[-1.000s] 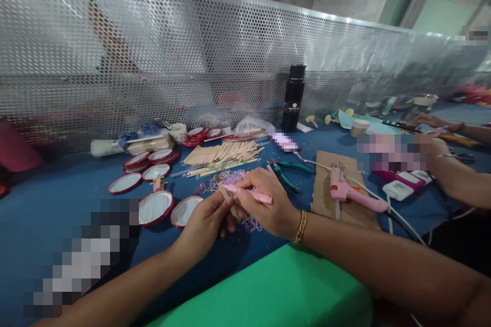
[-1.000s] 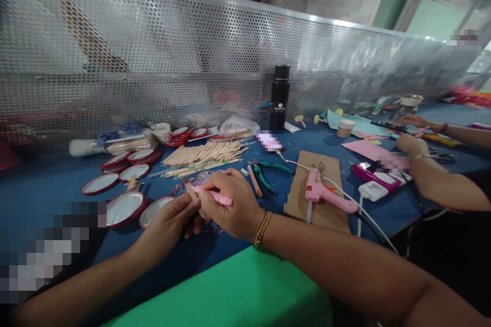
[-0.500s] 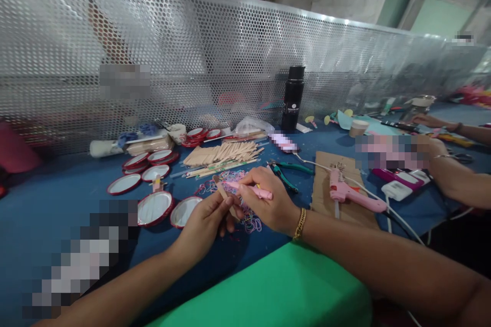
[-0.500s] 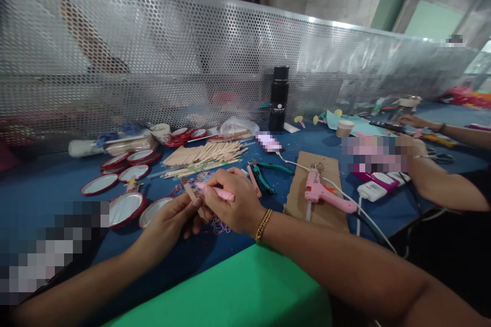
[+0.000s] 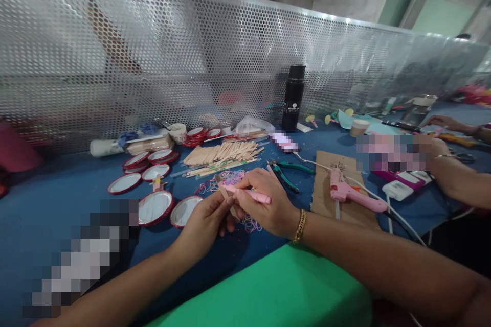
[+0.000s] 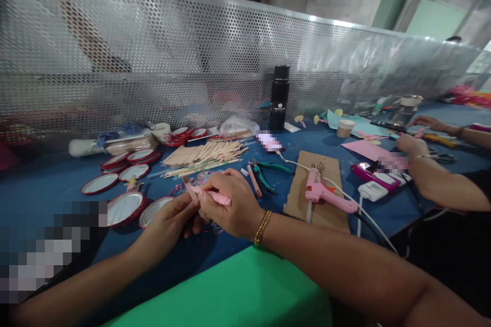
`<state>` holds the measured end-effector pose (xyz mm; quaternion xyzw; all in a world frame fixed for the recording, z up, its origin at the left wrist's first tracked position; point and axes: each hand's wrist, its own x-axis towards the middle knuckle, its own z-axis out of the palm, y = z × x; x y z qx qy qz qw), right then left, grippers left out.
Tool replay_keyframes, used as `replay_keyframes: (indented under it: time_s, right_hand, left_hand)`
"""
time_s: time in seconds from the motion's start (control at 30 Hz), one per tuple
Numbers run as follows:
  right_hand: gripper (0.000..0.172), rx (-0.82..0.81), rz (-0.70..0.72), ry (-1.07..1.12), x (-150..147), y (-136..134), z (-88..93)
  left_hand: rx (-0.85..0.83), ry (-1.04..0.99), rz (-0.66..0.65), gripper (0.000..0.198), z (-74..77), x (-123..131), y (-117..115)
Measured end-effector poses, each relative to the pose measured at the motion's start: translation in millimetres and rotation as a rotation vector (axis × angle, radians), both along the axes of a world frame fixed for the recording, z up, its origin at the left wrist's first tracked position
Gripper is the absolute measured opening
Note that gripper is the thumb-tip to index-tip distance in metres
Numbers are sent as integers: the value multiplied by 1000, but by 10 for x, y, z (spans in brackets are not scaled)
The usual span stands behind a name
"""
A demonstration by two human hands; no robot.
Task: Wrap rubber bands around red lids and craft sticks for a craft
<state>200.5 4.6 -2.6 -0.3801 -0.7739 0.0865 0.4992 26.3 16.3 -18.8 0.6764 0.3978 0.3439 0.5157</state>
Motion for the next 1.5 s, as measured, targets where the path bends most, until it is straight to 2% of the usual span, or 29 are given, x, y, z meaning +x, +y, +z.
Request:
replay_keyframes:
  time_s: [0.17, 0.37, 0.6, 0.87, 1.07, 1.33, 1.5]
  right_hand:
    - [13, -22, -71, 44, 16, 60, -54]
    - [13, 18, 0, 43, -16, -15, 7]
    - [14, -4, 15, 19, -15, -32, 18]
    - [13, 16, 13, -5, -5, -11, 9]
    - [12, 0, -48, 44, 19, 50, -35]
    - [15, 6, 6, 28, -20, -38, 38]
    - [13, 14, 14, 19, -5, -9, 9]
  left_hand:
    - [-8, -3, 16, 37, 15, -3, -7]
    - [-33, -16, 25, 37, 27, 12, -9]
    - [-37, -15, 24, 41, 28, 24, -11]
    - [-14, -6, 18, 42, 27, 19, -8]
    - [-35, -2, 40, 41, 65, 30, -43]
    - [-27, -8, 14, 41, -9, 4, 6]
    - [-2, 12, -2, 39, -12, -12, 3]
